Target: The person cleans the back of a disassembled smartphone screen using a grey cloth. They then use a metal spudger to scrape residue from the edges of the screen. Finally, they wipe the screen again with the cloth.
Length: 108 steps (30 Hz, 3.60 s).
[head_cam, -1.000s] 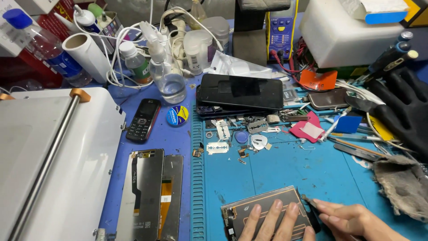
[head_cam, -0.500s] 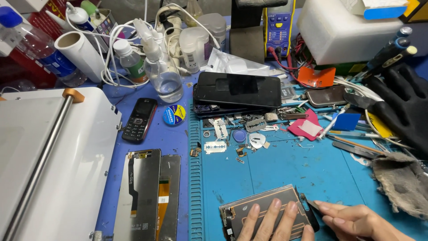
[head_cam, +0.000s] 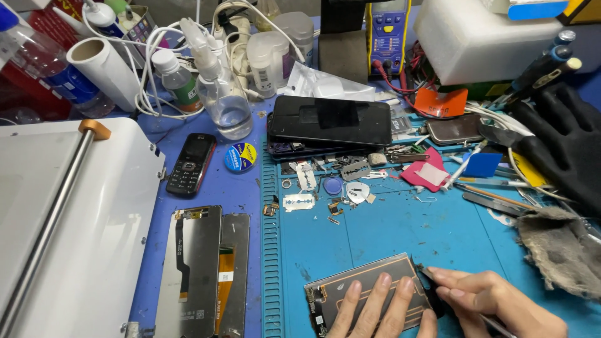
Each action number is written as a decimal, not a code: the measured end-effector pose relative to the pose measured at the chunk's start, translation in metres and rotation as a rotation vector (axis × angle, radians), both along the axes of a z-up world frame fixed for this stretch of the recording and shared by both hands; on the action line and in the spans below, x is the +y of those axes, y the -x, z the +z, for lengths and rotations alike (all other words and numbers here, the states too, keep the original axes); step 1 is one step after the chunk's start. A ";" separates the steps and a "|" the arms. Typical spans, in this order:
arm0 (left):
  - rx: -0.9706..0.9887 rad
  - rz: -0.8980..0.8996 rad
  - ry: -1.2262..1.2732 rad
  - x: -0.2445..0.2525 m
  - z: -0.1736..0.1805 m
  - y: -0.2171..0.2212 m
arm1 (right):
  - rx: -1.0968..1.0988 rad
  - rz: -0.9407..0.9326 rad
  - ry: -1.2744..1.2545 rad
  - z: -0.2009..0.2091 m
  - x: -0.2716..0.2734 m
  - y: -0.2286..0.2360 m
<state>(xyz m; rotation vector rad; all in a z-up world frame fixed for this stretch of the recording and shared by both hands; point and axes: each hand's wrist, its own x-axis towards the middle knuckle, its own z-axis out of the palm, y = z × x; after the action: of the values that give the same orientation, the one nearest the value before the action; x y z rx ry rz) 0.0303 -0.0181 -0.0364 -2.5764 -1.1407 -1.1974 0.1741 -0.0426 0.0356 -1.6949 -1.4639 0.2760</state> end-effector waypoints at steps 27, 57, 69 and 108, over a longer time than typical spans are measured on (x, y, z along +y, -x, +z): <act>0.164 -0.137 0.011 0.018 0.037 0.032 | -0.037 0.178 -0.010 -0.020 -0.007 -0.010; 0.168 -0.125 0.030 0.017 0.037 0.035 | 0.009 0.111 0.049 -0.035 -0.010 -0.020; 0.183 -0.160 0.014 0.016 0.039 0.036 | -0.076 0.192 -0.038 -0.020 -0.004 -0.009; 0.179 -0.183 0.041 0.011 0.045 0.037 | 0.027 0.093 0.063 -0.022 -0.033 -0.034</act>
<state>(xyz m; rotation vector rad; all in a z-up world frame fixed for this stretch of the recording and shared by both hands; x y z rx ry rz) -0.0069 -0.0073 0.0085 -2.8027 -0.9201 -0.9576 0.2083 -0.0757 0.0131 -1.6686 -1.5310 0.3978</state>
